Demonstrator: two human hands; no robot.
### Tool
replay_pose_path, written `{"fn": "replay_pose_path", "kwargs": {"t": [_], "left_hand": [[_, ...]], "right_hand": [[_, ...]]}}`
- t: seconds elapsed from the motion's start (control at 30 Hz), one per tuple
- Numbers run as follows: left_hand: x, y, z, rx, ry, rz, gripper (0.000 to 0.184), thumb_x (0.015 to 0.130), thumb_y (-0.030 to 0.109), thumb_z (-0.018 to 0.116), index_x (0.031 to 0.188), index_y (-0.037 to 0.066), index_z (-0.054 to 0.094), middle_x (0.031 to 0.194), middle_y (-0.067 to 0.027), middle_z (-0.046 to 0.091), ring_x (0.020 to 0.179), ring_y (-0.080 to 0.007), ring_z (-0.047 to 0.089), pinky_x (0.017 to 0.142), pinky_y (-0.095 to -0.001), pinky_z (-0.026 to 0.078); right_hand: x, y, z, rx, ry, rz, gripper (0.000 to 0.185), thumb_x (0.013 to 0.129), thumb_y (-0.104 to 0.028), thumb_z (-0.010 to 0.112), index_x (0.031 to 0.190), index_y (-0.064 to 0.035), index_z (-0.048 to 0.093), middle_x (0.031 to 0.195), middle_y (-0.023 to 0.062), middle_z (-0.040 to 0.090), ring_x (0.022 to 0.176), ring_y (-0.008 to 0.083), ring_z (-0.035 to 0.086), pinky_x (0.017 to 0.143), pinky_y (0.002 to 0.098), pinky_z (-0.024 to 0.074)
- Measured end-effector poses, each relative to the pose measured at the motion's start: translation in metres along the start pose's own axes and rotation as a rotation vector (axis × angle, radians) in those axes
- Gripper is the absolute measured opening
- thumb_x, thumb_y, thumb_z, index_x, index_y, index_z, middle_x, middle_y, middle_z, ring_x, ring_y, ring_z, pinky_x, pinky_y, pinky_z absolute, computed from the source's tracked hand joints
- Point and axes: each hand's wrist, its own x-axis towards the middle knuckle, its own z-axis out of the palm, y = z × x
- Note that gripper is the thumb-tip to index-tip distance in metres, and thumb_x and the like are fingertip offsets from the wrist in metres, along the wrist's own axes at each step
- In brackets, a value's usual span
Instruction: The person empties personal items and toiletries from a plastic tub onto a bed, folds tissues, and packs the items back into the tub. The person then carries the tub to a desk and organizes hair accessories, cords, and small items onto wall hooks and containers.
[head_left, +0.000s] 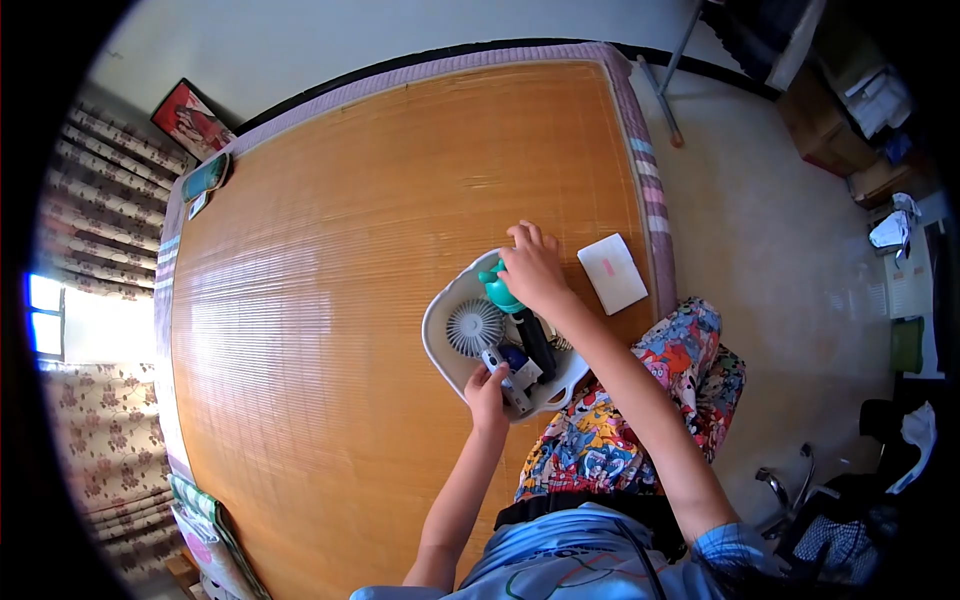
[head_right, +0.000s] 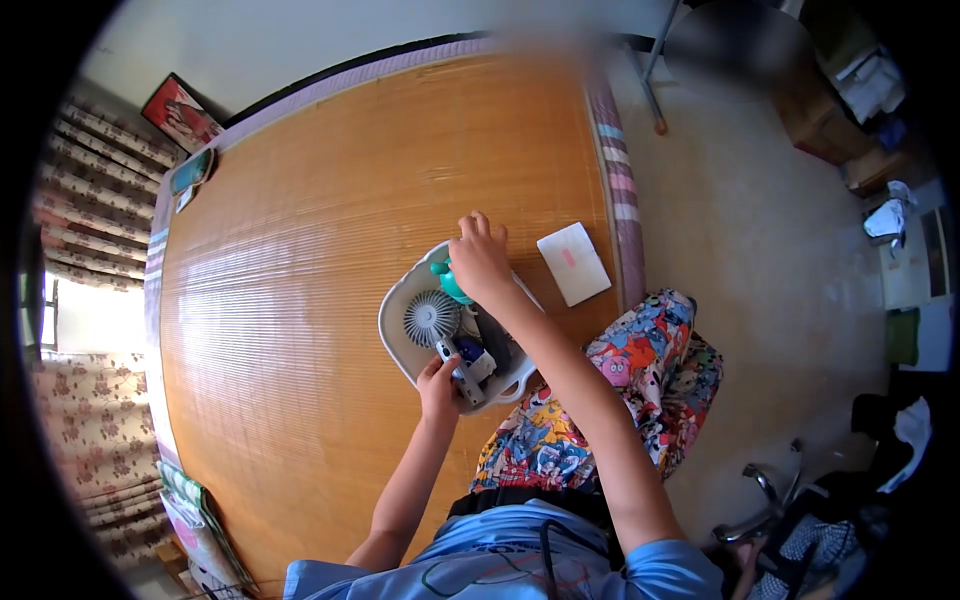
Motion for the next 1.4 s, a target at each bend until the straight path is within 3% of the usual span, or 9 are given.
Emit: {"fn": "replay_pose_path", "kwargs": {"t": [0.2, 0.5, 0.63, 0.7, 0.87, 1.1, 1.17, 1.33, 1.4], "left_hand": [[-0.014, 0.016, 0.006, 0.001, -0.055, -0.06, 0.026, 0.073, 0.009, 0.06, 0.094, -0.005, 0.054, 0.079, -0.0051, 0.056, 0.065, -0.0119, 0.053, 0.058, -0.0244, 0.042], [-0.08, 0.071, -0.004, -0.025, -0.292, 0.175, 0.029, 0.072, 0.001, 0.057, 0.1, -0.004, 0.051, 0.089, -0.0095, 0.058, 0.085, -0.0181, 0.054, 0.079, -0.029, 0.041], [-0.017, 0.111, 0.005, 0.03, -0.369, 0.321, 0.032, 0.073, 0.007, 0.057, 0.103, -0.003, 0.049, 0.092, -0.0092, 0.056, 0.084, -0.0186, 0.053, 0.077, -0.0293, 0.042], [0.061, 0.138, -0.009, -0.013, -0.6, 0.129, 0.029, 0.076, 0.011, 0.057, 0.1, -0.002, 0.048, 0.087, -0.0082, 0.055, 0.08, -0.0178, 0.053, 0.074, -0.0287, 0.042], [0.161, 0.181, -0.01, 0.102, -0.376, 0.119, 0.023, 0.077, 0.009, 0.056, 0.098, 0.002, 0.05, 0.082, -0.007, 0.056, 0.079, -0.0163, 0.054, 0.064, -0.0281, 0.044], [0.209, 0.155, -0.038, 0.261, -0.504, 0.034, 0.021, 0.079, 0.013, 0.054, 0.098, 0.007, 0.05, 0.082, -0.0036, 0.055, 0.076, -0.0131, 0.054, 0.063, -0.026, 0.045], [0.205, 0.146, -0.039, 0.265, -0.486, 0.013, 0.024, 0.076, 0.009, 0.058, 0.098, 0.004, 0.051, 0.075, 0.0002, 0.053, 0.064, -0.009, 0.05, 0.054, -0.0216, 0.042], [0.206, 0.14, -0.039, 0.587, -0.287, 0.167, 0.029, 0.072, 0.014, 0.063, 0.098, 0.005, 0.054, 0.072, 0.0021, 0.054, 0.06, -0.0068, 0.05, 0.05, -0.0208, 0.041], [0.207, 0.14, -0.038, 0.8, -0.196, 0.367, 0.034, 0.068, 0.016, 0.067, 0.096, 0.002, 0.055, 0.069, -0.0005, 0.057, 0.054, -0.0072, 0.051, 0.043, -0.0213, 0.038]], "right_hand": [[-0.001, 0.011, -0.007, 0.138, -0.113, -0.137, 0.02, 0.063, -0.019, 0.065, 0.077, -0.0047, 0.062, 0.104, 0.0091, 0.046, 0.111, 0.0248, 0.034, 0.083, 0.0465, 0.0287], [-0.009, 0.036, -0.074, 0.373, 0.209, -0.228, 0.013, 0.063, -0.016, 0.066, 0.067, -0.0085, 0.056, 0.105, 0.0063, 0.045, 0.113, 0.0266, 0.033, 0.086, 0.0455, 0.0274], [0.002, 0.071, -0.091, 0.375, 0.387, -0.135, 0.015, 0.06, -0.013, 0.068, 0.066, -0.0075, 0.055, 0.103, 0.0058, 0.047, 0.107, 0.0278, 0.038, 0.085, 0.0416, 0.0307], [0.01, 0.09, -0.077, 0.366, 0.355, -0.066, 0.013, 0.063, -0.009, 0.066, 0.067, -0.0049, 0.055, 0.104, 0.0077, 0.047, 0.107, 0.0285, 0.04, 0.087, 0.0376, 0.0334], [0.008, 0.125, -0.03, 0.369, 0.388, 0.094, 0.014, 0.062, -0.01, 0.067, 0.067, -0.0046, 0.056, 0.101, 0.0092, 0.047, 0.1, 0.0282, 0.042, 0.083, 0.0374, 0.0349], [-0.008, 0.122, -0.007, 0.384, 0.439, 0.18, 0.014, 0.061, -0.011, 0.067, 0.07, -0.0046, 0.057, 0.099, 0.0102, 0.047, 0.095, 0.0289, 0.043, 0.079, 0.0382, 0.0361], [-0.006, 0.119, -0.012, 0.376, 0.364, 0.204, 0.015, 0.061, -0.012, 0.067, 0.069, -0.0046, 0.057, 0.099, 0.0101, 0.047, 0.095, 0.0284, 0.043, 0.079, 0.038, 0.0366], [-0.005, 0.112, -0.017, 0.323, 0.295, 0.246, 0.018, 0.063, -0.013, 0.066, 0.076, -0.0049, 0.056, 0.1, 0.01, 0.047, 0.097, 0.0287, 0.043, 0.079, 0.0382, 0.0369], [-0.009, 0.102, -0.024, 0.274, 0.523, 0.092, 0.021, 0.065, -0.013, 0.065, 0.082, -0.0052, 0.055, 0.101, 0.0106, 0.046, 0.096, 0.0293, 0.044, 0.08, 0.0388, 0.0367]]}}
